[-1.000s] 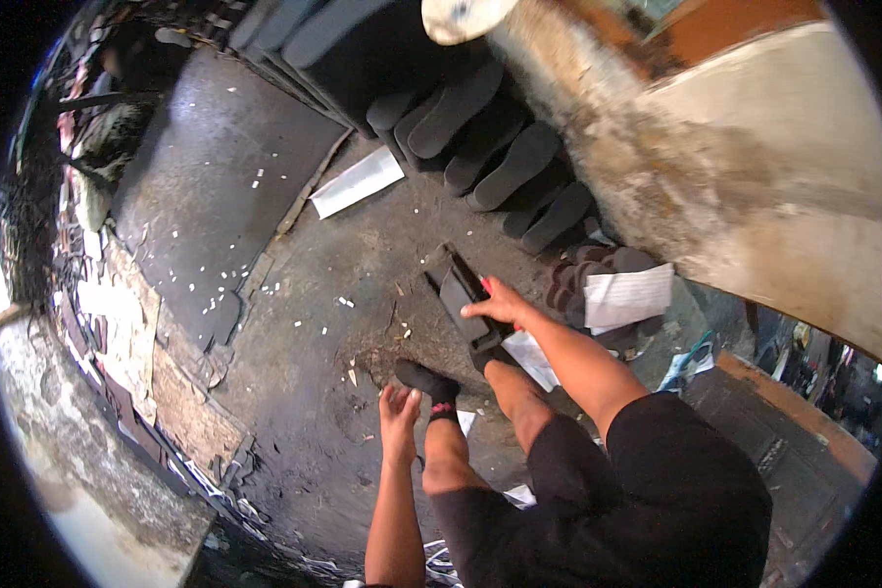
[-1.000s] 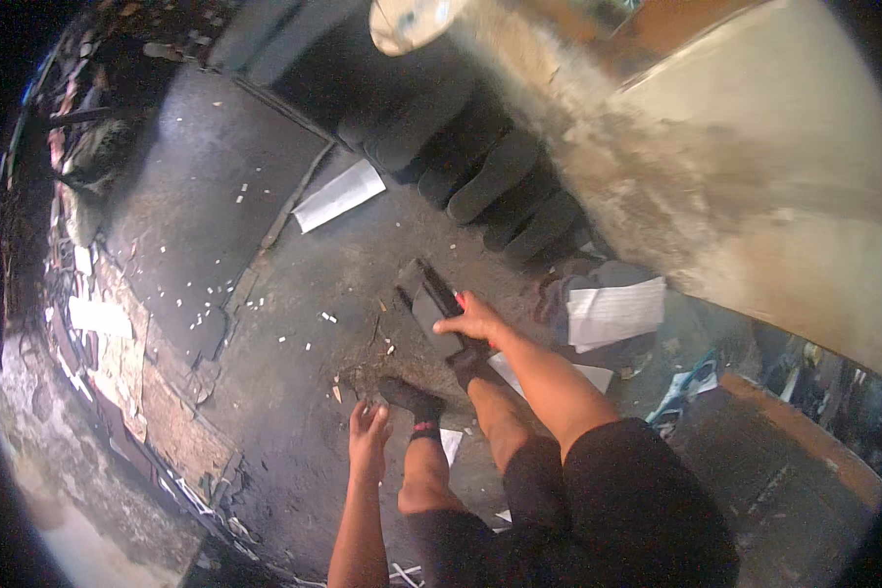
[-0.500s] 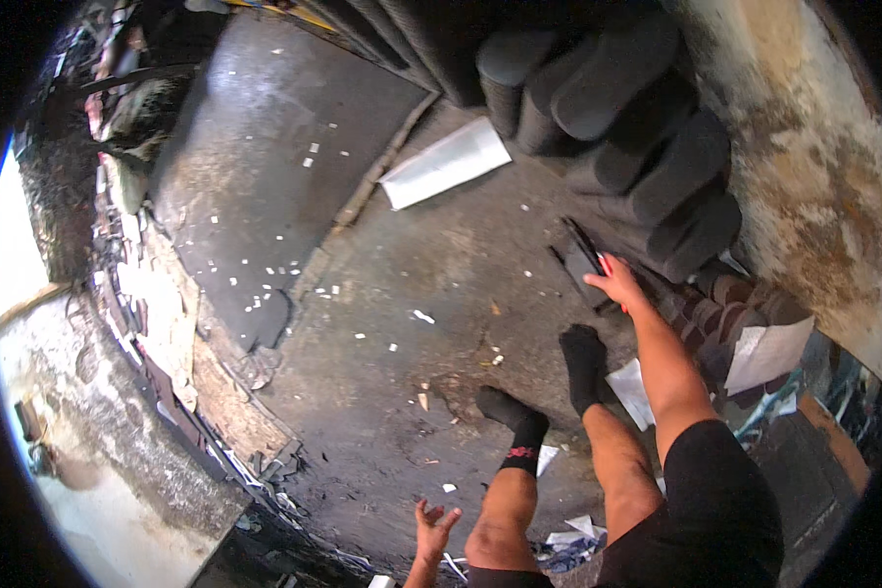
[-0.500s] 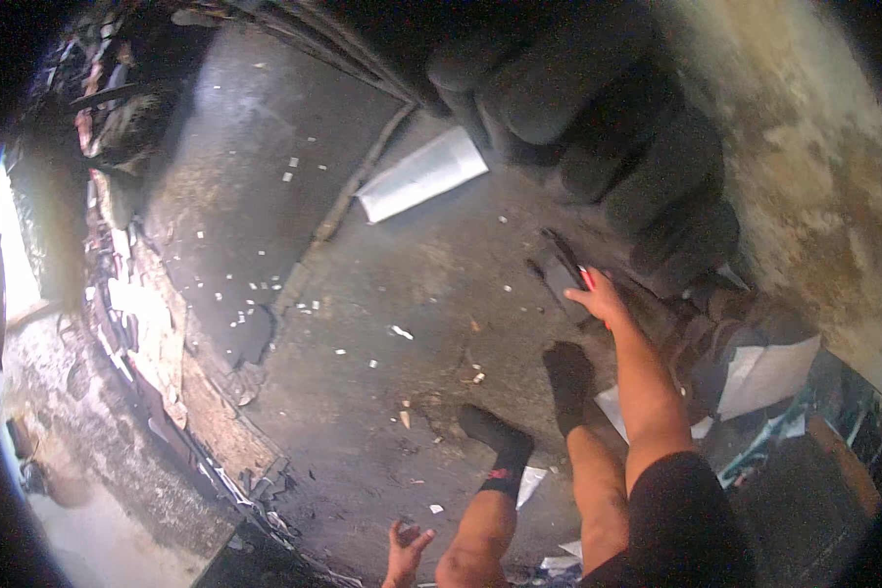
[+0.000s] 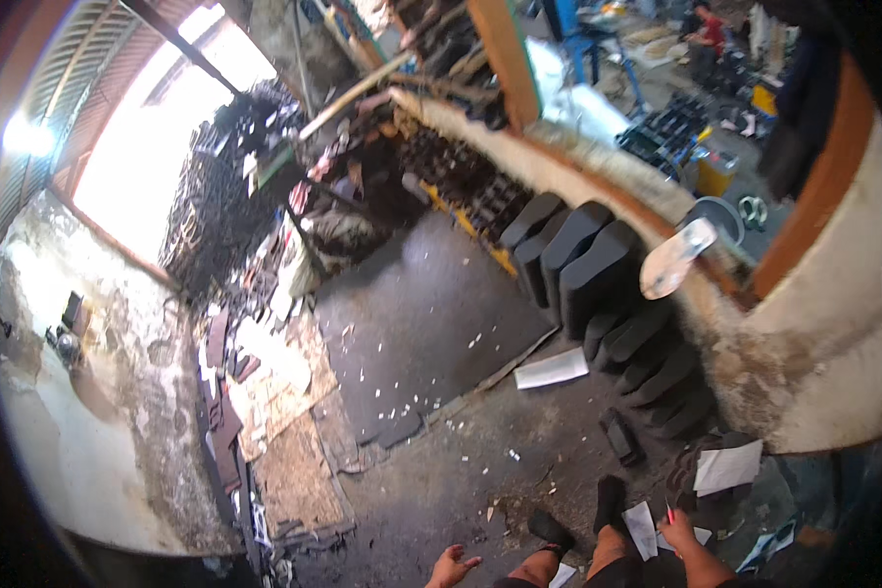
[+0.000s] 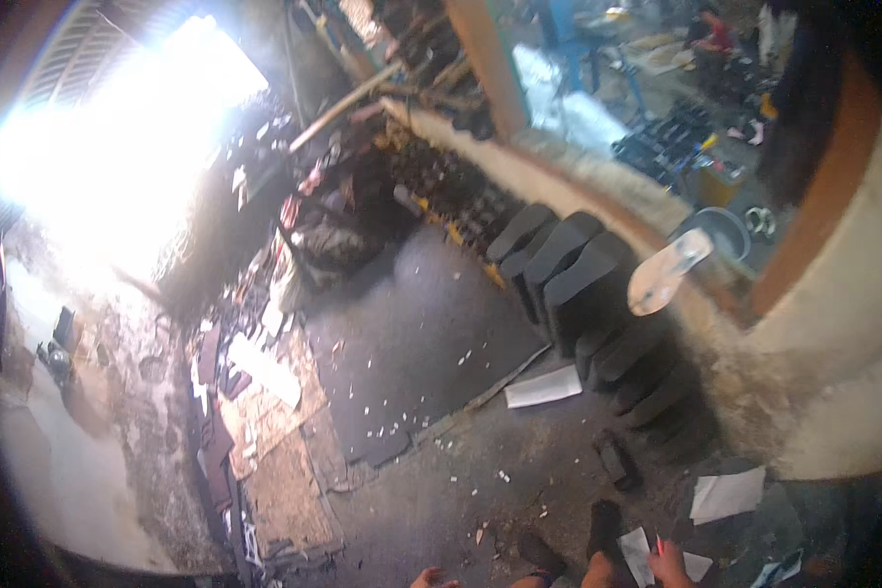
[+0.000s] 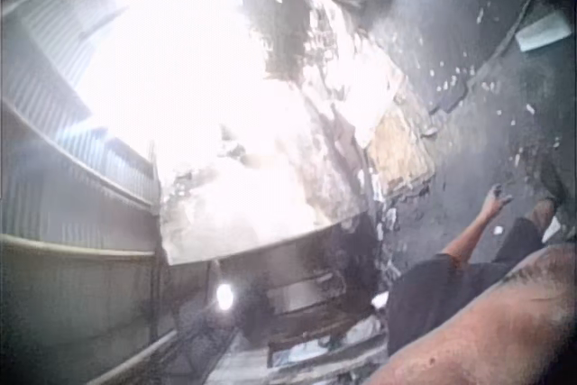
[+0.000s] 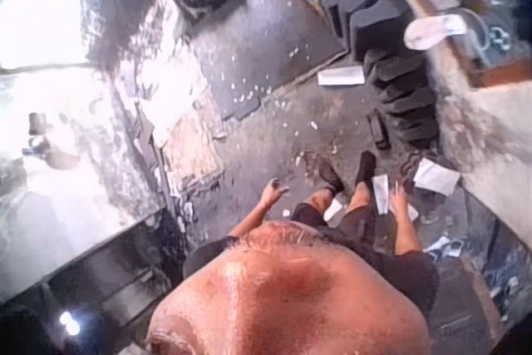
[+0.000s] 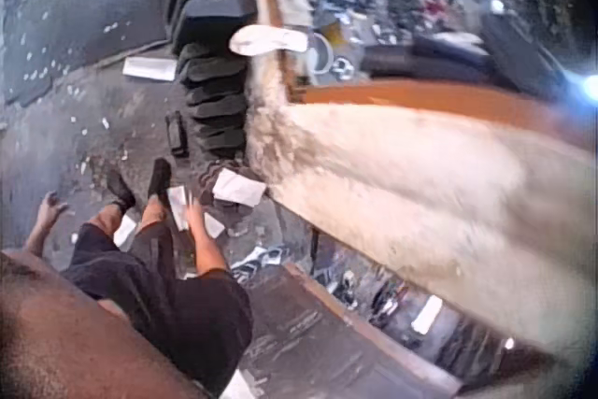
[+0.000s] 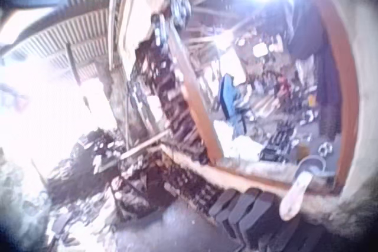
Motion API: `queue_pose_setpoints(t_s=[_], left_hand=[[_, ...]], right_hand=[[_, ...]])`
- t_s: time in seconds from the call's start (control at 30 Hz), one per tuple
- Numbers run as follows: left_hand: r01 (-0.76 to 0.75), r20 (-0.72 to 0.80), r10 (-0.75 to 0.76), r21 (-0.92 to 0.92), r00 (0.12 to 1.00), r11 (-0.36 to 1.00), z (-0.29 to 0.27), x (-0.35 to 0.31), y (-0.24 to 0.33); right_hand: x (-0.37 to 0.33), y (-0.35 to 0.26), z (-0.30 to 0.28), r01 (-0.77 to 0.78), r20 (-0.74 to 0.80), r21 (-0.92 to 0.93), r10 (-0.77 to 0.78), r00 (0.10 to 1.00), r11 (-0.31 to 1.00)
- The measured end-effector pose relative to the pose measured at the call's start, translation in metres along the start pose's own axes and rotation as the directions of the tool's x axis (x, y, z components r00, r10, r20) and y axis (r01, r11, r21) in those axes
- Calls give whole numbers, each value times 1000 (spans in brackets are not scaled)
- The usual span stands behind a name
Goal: The person uses a red utility knife to cut a small black rubber piece, then moves to a large gray rubber sheet and cuts it into smaller pieces. The person also handles a pile of black rubber scraps, placing them aside.
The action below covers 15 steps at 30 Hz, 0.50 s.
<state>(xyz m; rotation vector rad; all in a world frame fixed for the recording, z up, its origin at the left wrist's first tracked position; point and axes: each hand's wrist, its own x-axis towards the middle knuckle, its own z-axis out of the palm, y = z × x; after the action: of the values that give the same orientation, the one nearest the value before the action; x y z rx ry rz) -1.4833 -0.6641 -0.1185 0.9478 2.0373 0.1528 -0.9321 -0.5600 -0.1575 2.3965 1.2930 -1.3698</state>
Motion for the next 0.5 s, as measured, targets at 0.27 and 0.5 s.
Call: queue_pose_setpoints(t_s=[0.27, 0.5], left_hand=[[-274, 256, 195, 324, 947, 906, -79, -34, 15], [-742, 768, 87, 574, 635, 347, -20, -62, 23]], right_hand=[[-229, 206, -36, -405, 238, 340, 339, 910, 849], [-358, 357, 54, -152, 225, -56, 161, 961, 987]])
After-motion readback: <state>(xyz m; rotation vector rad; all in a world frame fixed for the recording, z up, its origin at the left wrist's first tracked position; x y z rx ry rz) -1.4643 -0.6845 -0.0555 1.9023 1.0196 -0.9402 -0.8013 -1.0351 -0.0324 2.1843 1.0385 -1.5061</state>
